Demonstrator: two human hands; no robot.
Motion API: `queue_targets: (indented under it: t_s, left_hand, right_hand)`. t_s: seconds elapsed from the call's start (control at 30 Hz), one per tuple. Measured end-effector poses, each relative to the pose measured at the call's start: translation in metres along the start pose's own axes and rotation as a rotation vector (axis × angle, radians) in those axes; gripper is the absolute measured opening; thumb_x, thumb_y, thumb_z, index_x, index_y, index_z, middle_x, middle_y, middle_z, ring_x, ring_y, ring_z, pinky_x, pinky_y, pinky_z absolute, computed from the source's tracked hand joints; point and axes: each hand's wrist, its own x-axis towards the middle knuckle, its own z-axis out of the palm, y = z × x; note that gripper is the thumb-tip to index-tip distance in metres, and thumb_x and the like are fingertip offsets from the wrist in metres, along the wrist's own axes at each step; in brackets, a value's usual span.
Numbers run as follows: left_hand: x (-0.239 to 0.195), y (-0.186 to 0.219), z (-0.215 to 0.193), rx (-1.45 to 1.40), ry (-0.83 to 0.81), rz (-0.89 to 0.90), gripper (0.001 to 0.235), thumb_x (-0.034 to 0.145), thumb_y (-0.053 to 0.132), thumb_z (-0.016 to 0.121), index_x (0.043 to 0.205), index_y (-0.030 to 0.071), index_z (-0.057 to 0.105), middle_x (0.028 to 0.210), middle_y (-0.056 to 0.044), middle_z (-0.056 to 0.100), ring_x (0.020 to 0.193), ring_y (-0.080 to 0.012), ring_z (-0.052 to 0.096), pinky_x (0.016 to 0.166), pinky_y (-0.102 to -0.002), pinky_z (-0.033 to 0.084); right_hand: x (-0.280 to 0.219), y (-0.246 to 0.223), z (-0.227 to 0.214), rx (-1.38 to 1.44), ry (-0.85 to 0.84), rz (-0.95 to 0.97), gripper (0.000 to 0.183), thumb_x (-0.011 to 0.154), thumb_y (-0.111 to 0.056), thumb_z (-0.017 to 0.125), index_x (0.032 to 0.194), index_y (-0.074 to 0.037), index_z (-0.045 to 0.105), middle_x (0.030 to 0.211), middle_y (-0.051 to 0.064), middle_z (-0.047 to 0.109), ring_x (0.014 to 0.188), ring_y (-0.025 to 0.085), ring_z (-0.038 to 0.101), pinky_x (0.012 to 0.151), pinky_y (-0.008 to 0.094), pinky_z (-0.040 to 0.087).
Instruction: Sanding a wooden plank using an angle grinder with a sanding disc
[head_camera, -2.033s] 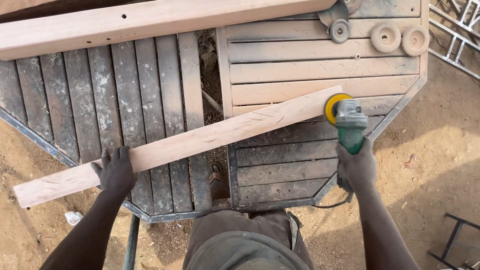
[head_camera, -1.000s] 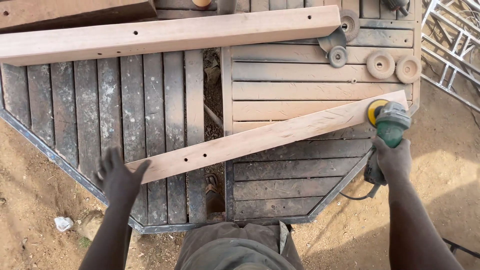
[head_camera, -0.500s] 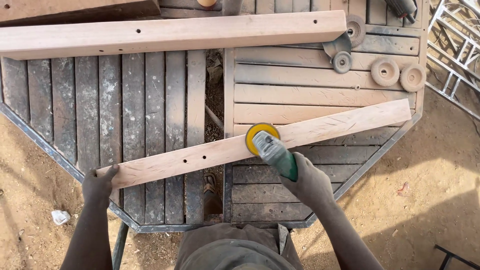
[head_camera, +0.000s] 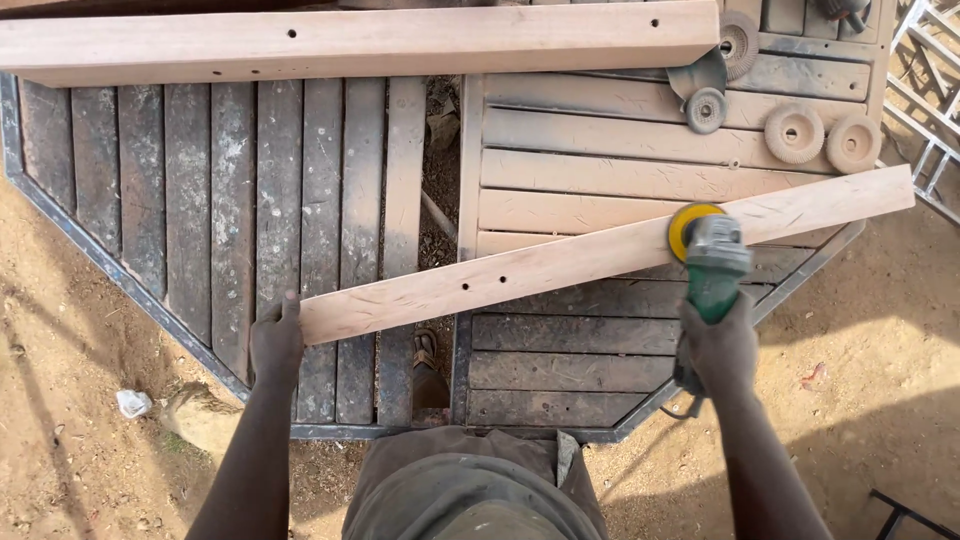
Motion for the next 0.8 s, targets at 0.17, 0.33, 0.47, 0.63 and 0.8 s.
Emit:
queue_targets:
  t_s: [0.17,0.33,0.47,0.63,0.8]
  left_hand:
    - [-0.027,0.017,0.017,-0.269,-0.118,-0.139,0.058,0.112,0.059,0.046,0.123,0.011,0.075,0.114,-0.020,0.072,0.103,-0.0329,0.070,0.084,-0.047,0.059]
    - [-0.038,0.030,0.007,-0.379,-0.203,-0.224,0.079,0.109,0.071,0.028,0.132,0.006,0.067,0.134,-0.021,0.066,0.124,-0.0419,0.062,0.102,-0.060,0.051]
    - [-0.039,0.028,0.004,-0.409,-0.249,-0.222,0.078,0.111,0.066,0.026,0.135,0.004,0.064,0.136,-0.024,0.063,0.127,-0.0439,0.059,0.104,-0.064,0.049]
    - [-0.021,0.016,0.006,-0.393,-0.232,-0.202,0.075,0.112,0.065,0.033,0.128,0.000,0.067,0.125,-0.022,0.068,0.114,-0.0414,0.067,0.099,-0.064,0.053]
    - [-0.003,0.006,0.008,-0.489,-0.343,-0.228,0.084,0.107,0.075,0.028,0.124,0.003,0.066,0.121,-0.019,0.067,0.118,-0.0388,0.067,0.098,-0.063,0.053]
  right_hand:
    - [-0.085,-0.045,0.085,-0.137,-0.219,-0.168,0.074,0.086,-0.047,0.073,0.142,-0.014,0.037,0.121,0.028,0.065,0.113,0.052,0.065,0.097,0.065,0.052]
    - [-0.128,-0.069,0.113,-0.419,-0.396,-0.584,0.084,0.078,-0.046,0.079,0.146,-0.021,0.036,0.124,0.013,0.062,0.110,0.040,0.069,0.091,0.056,0.060]
    - [-0.113,-0.065,0.090,-0.437,-0.376,-0.546,0.083,0.080,-0.046,0.077,0.148,-0.019,0.038,0.125,0.015,0.061,0.111,0.042,0.068,0.094,0.058,0.058]
    - [-0.038,-0.019,0.041,-0.273,-0.181,-0.155,0.077,0.085,-0.054,0.071,0.146,-0.021,0.038,0.126,0.021,0.065,0.119,0.046,0.064,0.104,0.060,0.051]
    - [0.024,0.045,0.007,0.017,0.095,0.025,0.080,0.088,-0.066,0.077,0.136,-0.014,0.040,0.120,0.029,0.063,0.120,0.050,0.060,0.102,0.060,0.046]
